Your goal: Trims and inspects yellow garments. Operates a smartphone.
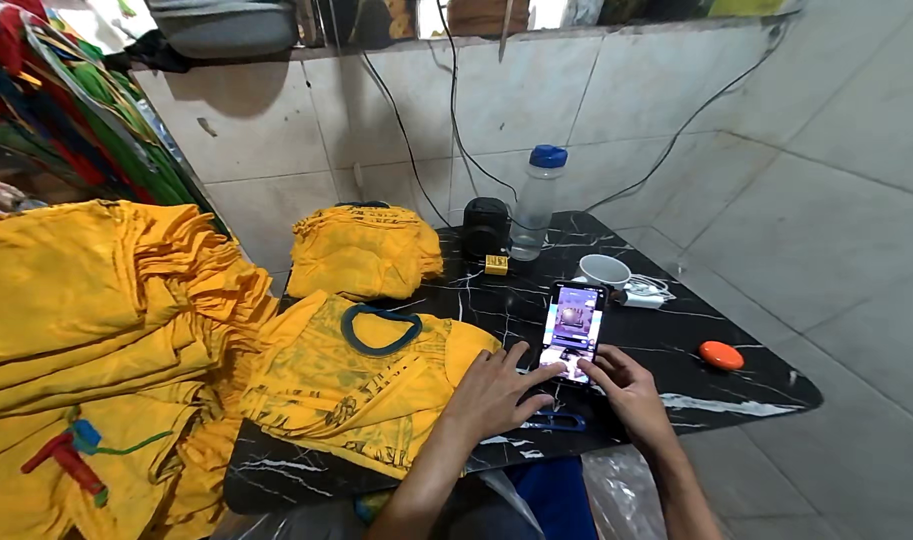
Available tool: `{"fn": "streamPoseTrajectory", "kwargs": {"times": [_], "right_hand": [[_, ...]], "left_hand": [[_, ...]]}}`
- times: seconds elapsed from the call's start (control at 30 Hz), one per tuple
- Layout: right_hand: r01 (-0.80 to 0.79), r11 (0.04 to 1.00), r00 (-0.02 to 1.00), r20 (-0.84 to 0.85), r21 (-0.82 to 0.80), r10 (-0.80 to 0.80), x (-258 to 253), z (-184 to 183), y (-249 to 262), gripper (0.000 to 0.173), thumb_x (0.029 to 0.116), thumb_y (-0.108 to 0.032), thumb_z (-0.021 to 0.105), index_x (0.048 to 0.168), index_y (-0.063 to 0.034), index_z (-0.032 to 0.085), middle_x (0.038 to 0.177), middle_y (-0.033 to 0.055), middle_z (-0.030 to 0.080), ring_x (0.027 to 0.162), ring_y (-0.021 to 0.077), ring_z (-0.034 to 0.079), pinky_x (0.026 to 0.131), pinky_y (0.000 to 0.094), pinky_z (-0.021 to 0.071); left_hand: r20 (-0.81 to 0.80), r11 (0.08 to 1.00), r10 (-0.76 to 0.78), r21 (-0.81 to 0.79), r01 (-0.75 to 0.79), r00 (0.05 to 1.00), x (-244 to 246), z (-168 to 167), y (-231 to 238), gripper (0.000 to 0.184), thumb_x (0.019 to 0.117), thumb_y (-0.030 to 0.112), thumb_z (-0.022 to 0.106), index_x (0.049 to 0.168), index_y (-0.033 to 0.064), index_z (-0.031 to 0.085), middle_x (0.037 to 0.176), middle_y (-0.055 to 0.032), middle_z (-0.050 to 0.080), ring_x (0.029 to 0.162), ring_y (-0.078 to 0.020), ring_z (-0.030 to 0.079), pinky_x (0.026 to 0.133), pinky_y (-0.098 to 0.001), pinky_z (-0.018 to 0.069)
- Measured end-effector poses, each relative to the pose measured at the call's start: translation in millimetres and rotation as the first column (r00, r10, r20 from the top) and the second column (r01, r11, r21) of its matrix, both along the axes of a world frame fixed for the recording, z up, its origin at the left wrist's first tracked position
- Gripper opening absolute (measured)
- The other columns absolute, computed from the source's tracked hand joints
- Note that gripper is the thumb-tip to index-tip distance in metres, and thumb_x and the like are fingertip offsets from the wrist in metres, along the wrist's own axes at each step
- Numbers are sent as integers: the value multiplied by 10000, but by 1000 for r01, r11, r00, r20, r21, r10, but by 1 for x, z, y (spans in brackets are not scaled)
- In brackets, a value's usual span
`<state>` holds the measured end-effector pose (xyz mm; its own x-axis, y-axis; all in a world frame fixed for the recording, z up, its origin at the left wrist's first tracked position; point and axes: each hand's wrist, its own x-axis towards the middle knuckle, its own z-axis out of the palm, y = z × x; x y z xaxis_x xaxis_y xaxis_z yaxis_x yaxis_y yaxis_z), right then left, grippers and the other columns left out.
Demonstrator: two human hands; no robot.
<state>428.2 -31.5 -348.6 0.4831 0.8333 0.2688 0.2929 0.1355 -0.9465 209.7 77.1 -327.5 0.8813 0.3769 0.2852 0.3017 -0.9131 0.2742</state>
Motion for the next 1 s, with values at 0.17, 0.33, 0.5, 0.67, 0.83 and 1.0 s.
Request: {"fn": "streamPoseTrajectory", "kwargs": {"times": [0.17,0.33,0.5,0.67,0.83,1.0], "right_hand": [[-33,999,999,23,7,33,1,-3,1,399,823,-194,801,1193,-95,689,1000,60,754,841,176,729,746,324,622],[18,1000,999,41,-8,-18,-2,0,2,276,934,-184,709,1187,-76,686,1003,38,753,871,136,726,791,301,614],[32,999,999,32,-15,-32,-2,2,2,264,947,-169,697,1193,-74,688,1004,38,756,865,137,725,782,301,612],[26,1000,999,26,-11,-26,-5,5,2,292,935,-155,706,1209,-61,670,1016,36,749,881,120,720,799,293,608],[86,996,994,72,6,-86,-9,5,8,258,922,-217,737,1131,-79,678,925,9,741,781,91,706,709,267,603],[165,986,983,82,5,-165,-12,3,13,198,933,-229,745,1046,-77,689,837,15,720,709,93,683,665,279,591]], "left_hand": [[15,1000,27,-10,-26,1000,1,0,0,482,1055,581,392,1520,468,449,1508,-115,496,1132,-256,626,882,-439,524],[-37,999,12,-29,-13,999,1,1,0,484,1056,591,371,1526,490,426,1549,-130,459,1179,-280,605,913,-469,495],[-12,1000,26,-12,-26,1000,2,-1,0,477,1055,595,371,1507,473,465,1520,-120,490,1198,-277,603,917,-465,511],[3,999,32,-39,-32,999,1,0,0,476,1054,579,400,1510,461,470,1531,-129,487,1204,-291,610,930,-483,512],[21,999,24,-32,-24,999,1,-2,1,468,1057,575,395,1502,461,481,1525,-119,487,1206,-277,604,931,-469,512],[50,999,36,-39,-34,998,-2,0,1,469,1054,585,399,1485,440,512,1511,-110,502,1193,-252,611,916,-435,525]]}}
